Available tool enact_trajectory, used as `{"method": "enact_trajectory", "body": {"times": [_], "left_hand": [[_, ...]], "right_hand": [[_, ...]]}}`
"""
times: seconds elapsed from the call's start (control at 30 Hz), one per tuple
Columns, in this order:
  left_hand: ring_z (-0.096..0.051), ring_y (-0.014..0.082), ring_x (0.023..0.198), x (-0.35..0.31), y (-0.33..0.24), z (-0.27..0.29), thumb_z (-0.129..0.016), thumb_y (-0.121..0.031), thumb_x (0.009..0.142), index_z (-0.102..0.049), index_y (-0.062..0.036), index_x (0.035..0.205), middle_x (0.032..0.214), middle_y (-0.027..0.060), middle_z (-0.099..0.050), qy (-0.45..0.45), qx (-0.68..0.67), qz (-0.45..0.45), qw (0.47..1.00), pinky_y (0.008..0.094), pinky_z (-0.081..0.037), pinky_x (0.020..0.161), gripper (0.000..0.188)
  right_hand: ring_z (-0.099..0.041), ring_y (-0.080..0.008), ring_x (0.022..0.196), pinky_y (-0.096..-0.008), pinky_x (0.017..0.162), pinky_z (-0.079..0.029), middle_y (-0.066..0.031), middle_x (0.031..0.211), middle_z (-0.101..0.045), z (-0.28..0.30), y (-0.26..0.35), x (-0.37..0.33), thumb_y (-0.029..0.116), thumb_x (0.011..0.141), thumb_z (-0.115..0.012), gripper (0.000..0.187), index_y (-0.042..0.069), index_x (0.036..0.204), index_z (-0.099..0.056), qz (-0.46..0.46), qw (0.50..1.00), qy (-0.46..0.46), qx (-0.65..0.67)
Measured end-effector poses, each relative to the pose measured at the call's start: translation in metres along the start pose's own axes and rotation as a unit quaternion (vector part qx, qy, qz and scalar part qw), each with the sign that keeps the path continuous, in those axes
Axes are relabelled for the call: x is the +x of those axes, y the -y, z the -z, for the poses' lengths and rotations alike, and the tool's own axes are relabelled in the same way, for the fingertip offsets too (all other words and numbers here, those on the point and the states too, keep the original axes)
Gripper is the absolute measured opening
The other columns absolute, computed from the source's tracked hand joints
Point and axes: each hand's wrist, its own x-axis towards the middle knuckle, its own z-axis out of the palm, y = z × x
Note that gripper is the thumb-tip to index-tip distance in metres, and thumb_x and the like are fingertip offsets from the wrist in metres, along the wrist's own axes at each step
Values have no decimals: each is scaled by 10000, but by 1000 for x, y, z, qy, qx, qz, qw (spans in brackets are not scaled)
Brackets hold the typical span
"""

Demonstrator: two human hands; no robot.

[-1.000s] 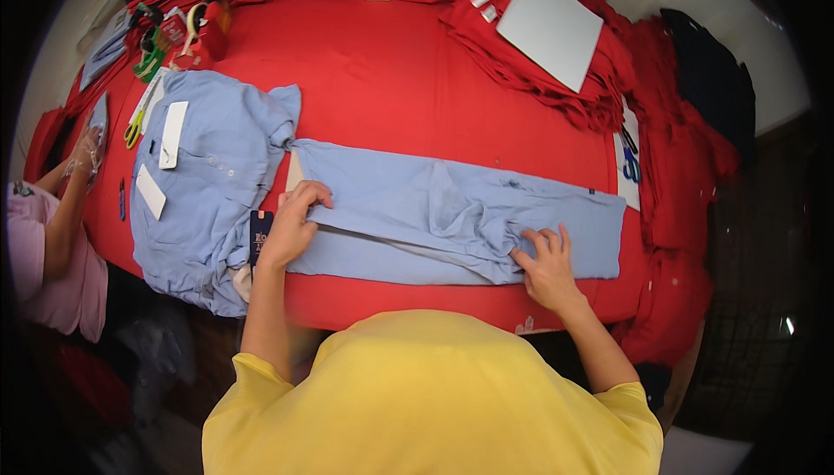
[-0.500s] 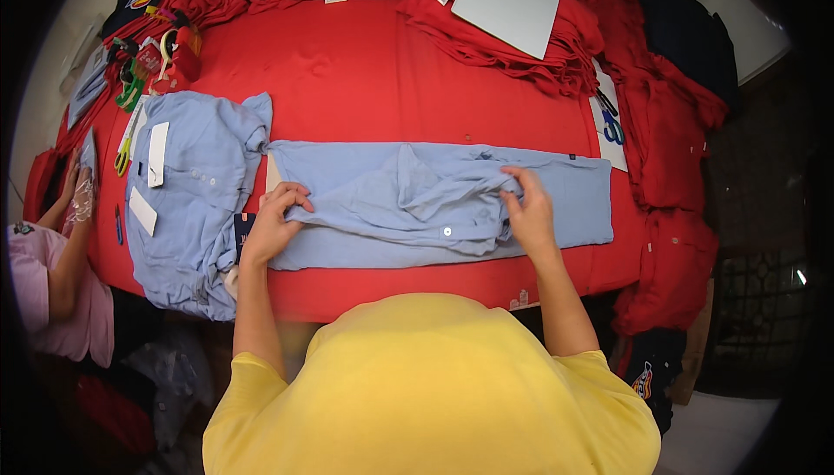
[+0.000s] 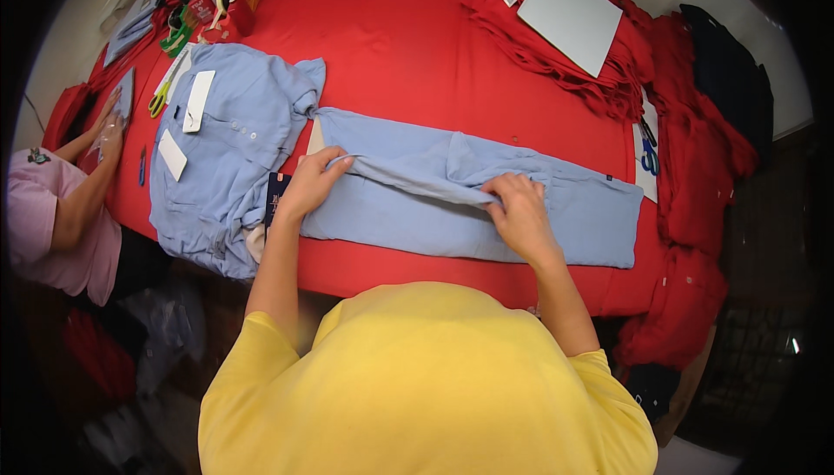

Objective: The person folds light blue shirts on a red table using a cardboard template to ensure uniform size. They smooth the fabric, fold the sleeves and body, and stack the finished shirts. Another person in a pink shirt is visible in the background handling similar items.

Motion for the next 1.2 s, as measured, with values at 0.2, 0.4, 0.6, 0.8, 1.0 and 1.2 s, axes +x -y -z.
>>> {"method": "enact_trajectory", "body": {"times": [0.2,0.4,0.6,0.8,1.0,1.2], "left_hand": [[-580,229,1010,1,20,11,-567,-43,775,-687,-35,963,1089,90,-619,75,-4,-144,987,314,-440,859,223],[-507,272,1133,-14,-25,11,-577,-63,756,-711,-77,942,1135,71,-600,4,206,-209,956,369,-405,956,230],[-537,290,1060,17,-64,-89,-647,-118,790,-646,-55,1041,1117,94,-599,-31,126,-327,936,391,-441,909,259],[-536,296,1045,26,-55,-123,-657,-118,788,-610,-62,1103,1150,100,-580,-84,108,-363,922,387,-445,900,324],[-510,291,1057,24,-48,-117,-658,-139,786,-625,-92,1088,1154,80,-569,-78,84,-370,922,402,-402,924,307],[-487,270,1064,24,-56,-123,-641,-101,780,-629,-115,1100,1130,65,-570,-72,197,-371,905,397,-349,953,321]], "right_hand": [[-542,-274,967,-412,920,-360,-83,944,-624,-2,-5,-20,72,801,-649,167,50,967,-657,83,990,114,10],[-578,-287,911,-348,804,-466,-101,934,-631,36,-50,-21,64,851,-606,137,19,965,-665,-31,993,-90,70],[-601,-225,814,-319,715,-483,-116,981,-613,5,-76,-7,85,858,-632,209,19,1056,-652,-121,967,-221,-24],[-585,-323,962,-379,833,-463,-159,1054,-586,-12,-96,-11,144,834,-661,296,42,1109,-617,-213,948,-198,132],[-541,-158,695,-275,642,-453,-78,927,-595,13,-76,-37,52,805,-679,176,19,975,-650,-164,967,-143,136],[-568,-215,755,-309,694,-467,-102,864,-573,-14,-44,-73,-8,830,-604,114,-2,933,-653,-58,996,-55,50]]}}
